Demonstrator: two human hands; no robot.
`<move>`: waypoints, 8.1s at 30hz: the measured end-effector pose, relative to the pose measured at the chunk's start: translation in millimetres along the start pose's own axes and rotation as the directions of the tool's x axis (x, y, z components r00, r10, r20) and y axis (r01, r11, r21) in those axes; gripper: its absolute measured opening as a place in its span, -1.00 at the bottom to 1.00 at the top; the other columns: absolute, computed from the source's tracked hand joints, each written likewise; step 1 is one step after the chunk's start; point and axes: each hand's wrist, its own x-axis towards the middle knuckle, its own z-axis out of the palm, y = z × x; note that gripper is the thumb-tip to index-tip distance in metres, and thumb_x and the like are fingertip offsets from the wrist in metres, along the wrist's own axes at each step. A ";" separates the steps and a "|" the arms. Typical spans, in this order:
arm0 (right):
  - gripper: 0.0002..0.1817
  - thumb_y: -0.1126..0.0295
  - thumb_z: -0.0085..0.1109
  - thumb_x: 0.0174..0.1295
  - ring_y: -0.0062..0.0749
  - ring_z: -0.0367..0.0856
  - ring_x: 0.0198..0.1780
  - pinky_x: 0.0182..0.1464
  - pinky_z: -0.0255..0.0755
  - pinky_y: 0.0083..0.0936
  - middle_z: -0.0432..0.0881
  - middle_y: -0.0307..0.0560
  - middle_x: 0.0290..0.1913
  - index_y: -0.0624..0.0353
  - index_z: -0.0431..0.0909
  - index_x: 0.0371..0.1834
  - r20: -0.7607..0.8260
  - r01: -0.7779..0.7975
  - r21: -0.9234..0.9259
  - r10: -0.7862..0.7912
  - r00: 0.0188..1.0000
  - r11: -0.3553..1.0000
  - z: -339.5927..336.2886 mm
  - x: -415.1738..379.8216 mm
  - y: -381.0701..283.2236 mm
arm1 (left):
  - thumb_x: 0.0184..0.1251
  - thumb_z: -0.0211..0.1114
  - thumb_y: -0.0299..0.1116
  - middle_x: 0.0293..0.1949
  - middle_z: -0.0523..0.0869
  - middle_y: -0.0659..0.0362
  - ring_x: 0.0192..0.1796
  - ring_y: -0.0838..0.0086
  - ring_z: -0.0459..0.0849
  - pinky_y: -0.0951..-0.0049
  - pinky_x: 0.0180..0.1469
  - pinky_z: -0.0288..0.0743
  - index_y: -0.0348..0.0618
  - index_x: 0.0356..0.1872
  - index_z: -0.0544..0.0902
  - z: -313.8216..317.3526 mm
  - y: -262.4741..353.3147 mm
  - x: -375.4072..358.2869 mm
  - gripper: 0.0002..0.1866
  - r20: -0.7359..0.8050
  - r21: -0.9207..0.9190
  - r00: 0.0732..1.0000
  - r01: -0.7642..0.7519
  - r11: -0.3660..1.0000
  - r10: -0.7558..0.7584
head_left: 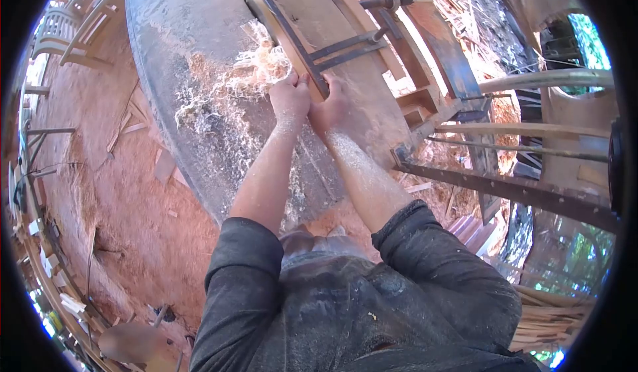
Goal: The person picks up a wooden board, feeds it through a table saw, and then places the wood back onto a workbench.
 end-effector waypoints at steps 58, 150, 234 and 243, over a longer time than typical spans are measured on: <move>-0.42 0.48 0.35 0.25 -0.10 0.75 0.15 0.14 0.65 -0.20 0.74 0.13 0.13 0.27 0.52 0.39 -0.220 -0.144 0.068 0.156 0.963 0.987 -540.6 -355.2 201.2 | 0.41 0.47 -0.02 -0.47 0.75 -0.02 -0.39 0.15 0.79 0.20 -0.29 0.59 -0.23 -0.36 0.71 -174.1 66.1 -467.6 -0.58 0.110 0.410 0.797 -0.581 0.703 0.594; -0.52 0.12 0.27 0.52 0.13 0.73 0.22 0.23 0.54 -0.08 0.76 0.30 0.11 0.13 0.58 0.37 0.573 -0.620 -0.263 0.637 0.516 0.739 -473.1 -485.9 194.1 | 0.60 0.31 -0.41 -0.20 0.79 0.25 -0.27 0.60 0.75 0.50 -0.25 0.71 -0.33 0.19 0.75 43.8 -30.7 -224.7 -0.72 0.243 -0.474 0.954 0.273 0.837 -0.174; -0.32 -0.17 -0.16 0.61 0.36 0.62 0.23 0.26 0.46 0.04 0.71 0.42 0.11 0.27 0.66 0.19 0.609 -0.303 -0.388 0.489 0.624 0.870 -341.1 -329.6 120.2 | 0.48 0.42 -0.15 -0.42 0.84 0.08 -0.34 0.58 0.78 0.38 -0.24 0.63 -0.29 0.12 0.79 36.8 -57.6 -279.5 -0.59 0.340 -0.133 0.939 0.107 0.985 -0.056; -0.32 -0.11 0.12 0.50 0.18 0.48 0.48 0.48 0.32 -0.06 0.56 0.33 0.42 0.23 0.54 0.43 0.563 -0.494 -0.433 0.654 0.505 0.754 -549.4 -591.8 245.2 | 0.52 0.38 0.08 0.17 0.75 0.14 0.08 0.44 0.74 0.31 0.13 0.64 -0.12 0.39 0.64 33.4 -106.7 -480.1 -0.39 0.723 -0.097 0.584 0.615 0.783 -0.369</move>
